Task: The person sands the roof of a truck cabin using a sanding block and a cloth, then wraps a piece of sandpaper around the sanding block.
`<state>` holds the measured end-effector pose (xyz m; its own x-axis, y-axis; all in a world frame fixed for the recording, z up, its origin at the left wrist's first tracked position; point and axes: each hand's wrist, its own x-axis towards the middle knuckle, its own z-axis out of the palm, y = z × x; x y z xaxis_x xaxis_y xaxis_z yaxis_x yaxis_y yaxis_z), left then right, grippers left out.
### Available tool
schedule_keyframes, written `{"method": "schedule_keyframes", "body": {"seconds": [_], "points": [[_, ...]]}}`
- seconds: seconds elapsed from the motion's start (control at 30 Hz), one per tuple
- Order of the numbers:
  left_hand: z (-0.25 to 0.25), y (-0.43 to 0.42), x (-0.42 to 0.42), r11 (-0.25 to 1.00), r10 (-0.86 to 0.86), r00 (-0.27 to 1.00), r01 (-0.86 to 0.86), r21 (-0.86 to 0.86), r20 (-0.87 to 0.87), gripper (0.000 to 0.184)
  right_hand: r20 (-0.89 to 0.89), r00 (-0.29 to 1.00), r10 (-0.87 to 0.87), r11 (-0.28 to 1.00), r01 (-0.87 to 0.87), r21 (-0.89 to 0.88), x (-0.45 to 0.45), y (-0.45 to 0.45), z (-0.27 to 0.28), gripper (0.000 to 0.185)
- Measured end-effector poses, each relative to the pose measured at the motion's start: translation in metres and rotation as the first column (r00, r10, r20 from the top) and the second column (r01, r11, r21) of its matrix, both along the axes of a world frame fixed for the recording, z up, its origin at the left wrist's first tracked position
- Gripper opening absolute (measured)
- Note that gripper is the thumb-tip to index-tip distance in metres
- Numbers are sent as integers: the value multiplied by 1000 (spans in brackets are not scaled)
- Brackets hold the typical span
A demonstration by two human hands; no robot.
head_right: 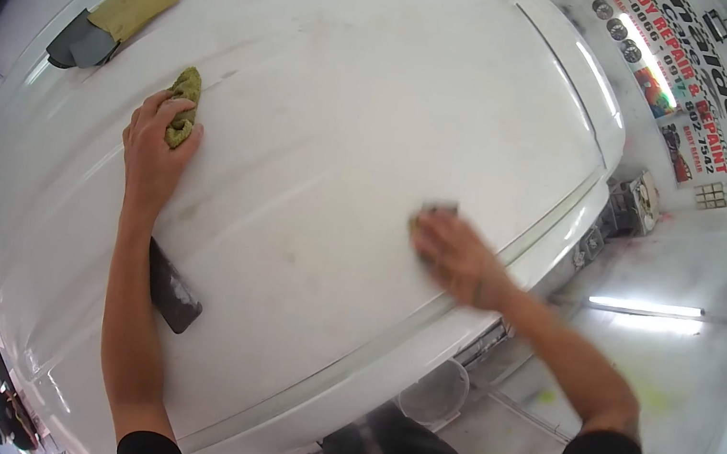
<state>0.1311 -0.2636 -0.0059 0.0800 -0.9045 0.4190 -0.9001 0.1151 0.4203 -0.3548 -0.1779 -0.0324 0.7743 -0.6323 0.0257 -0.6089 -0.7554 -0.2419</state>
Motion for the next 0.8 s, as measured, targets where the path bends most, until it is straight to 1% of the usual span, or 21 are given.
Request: {"method": "schedule_keyframes", "body": {"seconds": [0.03,0.07,0.1,0.13,0.2,0.27,0.33,0.37,0.4,0.43,0.5,0.53,0.57,0.6,0.63,0.7,0.73,0.8], "points": [[0,1,-1,1000,0,1000,0,-1,3,31,6,1000,8,997,-8,-74,-9,-48,-14,56],[1,1,-1,1000,2,1000,-2,-9,6,31,95,992,-79,992,88,-95,-7,-120,-18,51],[0,2,-1,1000,1,1000,-1,1,-4,31,245,952,-185,977,204,-56,-1,-184,-16,47],[1,3,-1,1000,-8,1000,8,10,-17,31,339,896,-285,948,316,-36,11,-229,-16,43],[5,1,-1,1000,-27,1000,27,11,-15,31,202,873,-444,834,485,-262,24,-258,-17,47],[2,2,1,1000,-29,1000,29,9,-5,31,205,879,-431,862,468,-193,25,-220,-32,53],[5,3,1,1000,-20,1000,20,17,-4,31,75,955,-288,938,297,-176,21,-102,-30,64],[3,2,0,1000,-10,1000,10,25,-3,31,-36,958,-285,957,283,-65,31,-36,-10,69],[3,2,-1,1000,-5,1000,6,28,-5,31,-80,965,-248,965,254,72,29,15,-3,64],[4,2,-2,999,-1,1000,1,32,-1,31,-80,989,-126,981,136,138,27,43,26,66],[3,2,-4,999,-6,1000,7,41,-14,31,-123,992,4,996,-15,-92,-24,-20,-35,66],[3,2,-3,999,-14,1000,15,38,-24,31,-679,675,-290,750,-281,-599,-19,-76,-36,60],[4,2,-2,999,-20,999,21,29,-36,31,-100,988,-119,920,72,-385,-40,-149,-42,56],[5,2,-3,1000,-17,999,18,18,-32,31,-55,947,-318,914,290,-282,-19,-172,-11,49],[6,4,-5,1000,-26,999,26,12,-27,31,-23,860,-510,847,498,-184,4,-195,23,43],[11,2,-5,999,-40,999,40,13,-15,31,176,848,-500,807,530,-262,2,-226,11,35],[6,1,-3,999,-38,999,38,33,-18,31,204,851,-484,803,524,-282,4,-213,-4,38],[6,1,-2,999,-23,999,24,47,-37,31,209,879,-430,837,474,-272,28,-123,-45,48]]}}
